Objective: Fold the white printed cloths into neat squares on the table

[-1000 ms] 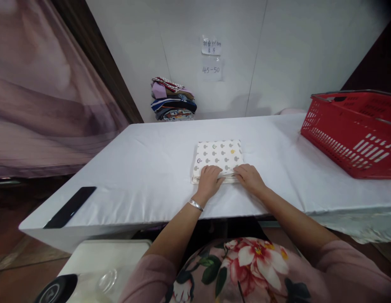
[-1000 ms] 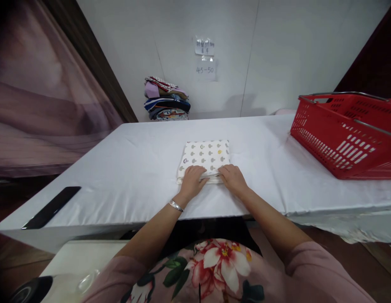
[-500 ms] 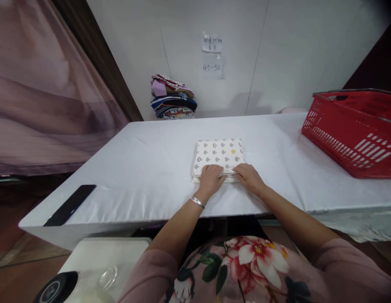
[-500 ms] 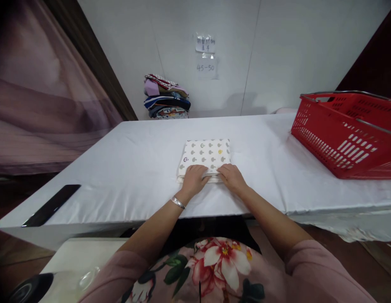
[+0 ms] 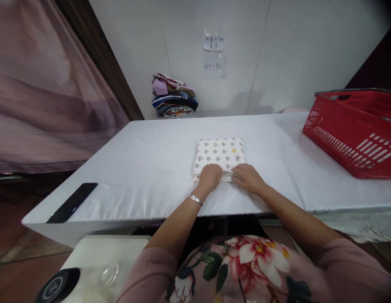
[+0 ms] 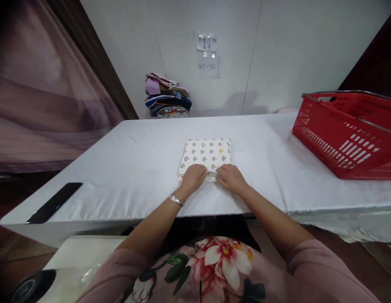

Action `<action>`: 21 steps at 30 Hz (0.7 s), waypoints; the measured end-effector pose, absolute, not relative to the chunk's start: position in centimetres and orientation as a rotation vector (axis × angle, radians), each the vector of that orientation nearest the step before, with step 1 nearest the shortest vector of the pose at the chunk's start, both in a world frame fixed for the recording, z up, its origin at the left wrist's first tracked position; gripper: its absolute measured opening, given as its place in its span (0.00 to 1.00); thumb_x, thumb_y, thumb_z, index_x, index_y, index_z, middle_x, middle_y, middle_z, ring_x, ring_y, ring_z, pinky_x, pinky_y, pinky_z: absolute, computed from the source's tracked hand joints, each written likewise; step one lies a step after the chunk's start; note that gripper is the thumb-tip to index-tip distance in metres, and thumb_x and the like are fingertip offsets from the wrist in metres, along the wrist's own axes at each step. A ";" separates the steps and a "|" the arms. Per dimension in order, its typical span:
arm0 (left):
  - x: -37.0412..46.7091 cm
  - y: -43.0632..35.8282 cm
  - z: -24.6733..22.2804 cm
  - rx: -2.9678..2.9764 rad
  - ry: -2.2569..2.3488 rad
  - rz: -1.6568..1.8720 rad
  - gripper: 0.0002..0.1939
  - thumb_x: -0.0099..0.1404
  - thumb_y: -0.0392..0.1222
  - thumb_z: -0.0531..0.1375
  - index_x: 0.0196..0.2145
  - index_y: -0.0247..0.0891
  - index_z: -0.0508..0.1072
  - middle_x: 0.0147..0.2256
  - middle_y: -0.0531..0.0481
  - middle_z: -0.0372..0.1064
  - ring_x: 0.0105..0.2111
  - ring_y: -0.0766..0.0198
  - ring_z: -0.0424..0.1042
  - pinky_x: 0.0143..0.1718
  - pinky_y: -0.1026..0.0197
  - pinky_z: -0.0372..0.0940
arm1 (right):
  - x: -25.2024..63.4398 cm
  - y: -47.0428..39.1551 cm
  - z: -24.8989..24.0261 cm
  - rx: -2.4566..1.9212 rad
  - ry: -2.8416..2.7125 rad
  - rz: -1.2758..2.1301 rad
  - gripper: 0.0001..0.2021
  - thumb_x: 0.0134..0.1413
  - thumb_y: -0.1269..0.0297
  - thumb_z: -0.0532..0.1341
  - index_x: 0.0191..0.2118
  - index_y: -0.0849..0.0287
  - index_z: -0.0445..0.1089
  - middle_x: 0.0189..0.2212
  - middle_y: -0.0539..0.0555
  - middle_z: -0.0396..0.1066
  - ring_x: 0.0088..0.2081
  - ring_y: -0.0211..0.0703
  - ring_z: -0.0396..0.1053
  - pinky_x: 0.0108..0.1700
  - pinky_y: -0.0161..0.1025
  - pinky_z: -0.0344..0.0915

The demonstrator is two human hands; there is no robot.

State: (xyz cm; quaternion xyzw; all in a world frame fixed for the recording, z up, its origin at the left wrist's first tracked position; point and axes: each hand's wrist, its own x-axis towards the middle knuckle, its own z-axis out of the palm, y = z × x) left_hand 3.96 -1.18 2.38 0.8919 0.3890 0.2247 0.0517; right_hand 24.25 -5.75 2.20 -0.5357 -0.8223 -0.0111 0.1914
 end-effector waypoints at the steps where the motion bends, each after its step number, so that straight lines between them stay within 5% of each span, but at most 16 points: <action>1: 4.1 -1.2 2.5 2.714 1.202 0.669 0.11 0.69 0.43 0.50 0.35 0.39 0.70 0.37 0.48 0.70 0.40 0.59 0.66 0.43 0.56 0.60 | 24.2 -5.7 2.3 -1.510 -2.316 -0.034 0.14 0.55 0.62 0.58 0.47 0.58 0.70 0.43 0.57 0.70 0.44 0.48 0.64 0.45 0.43 0.57; 9: 4.1 -1.2 2.5 2.689 1.215 0.659 0.09 0.68 0.43 0.52 0.36 0.39 0.70 0.37 0.48 0.70 0.41 0.59 0.67 0.44 0.55 0.60 | 24.3 -5.4 2.1 -1.537 -2.306 -0.060 0.13 0.60 0.67 0.52 0.47 0.58 0.70 0.42 0.58 0.71 0.43 0.48 0.64 0.44 0.43 0.58; 15: 3.2 -1.1 1.3 2.715 1.074 0.832 0.16 0.63 0.43 0.58 0.49 0.40 0.65 0.51 0.45 0.65 0.51 0.57 0.63 0.51 0.53 0.59 | 24.2 -5.2 1.9 -1.562 -2.285 -0.092 0.15 0.61 0.68 0.49 0.51 0.58 0.67 0.42 0.57 0.71 0.43 0.47 0.65 0.45 0.42 0.59; 21: 3.4 -2.0 1.7 2.834 1.052 0.828 0.10 0.66 0.32 0.50 0.38 0.40 0.70 0.54 0.45 0.62 0.56 0.58 0.59 0.53 0.52 0.58 | 24.2 -5.1 1.7 -1.564 -2.254 -0.049 0.15 0.61 0.68 0.50 0.50 0.59 0.66 0.42 0.58 0.71 0.42 0.48 0.66 0.44 0.42 0.59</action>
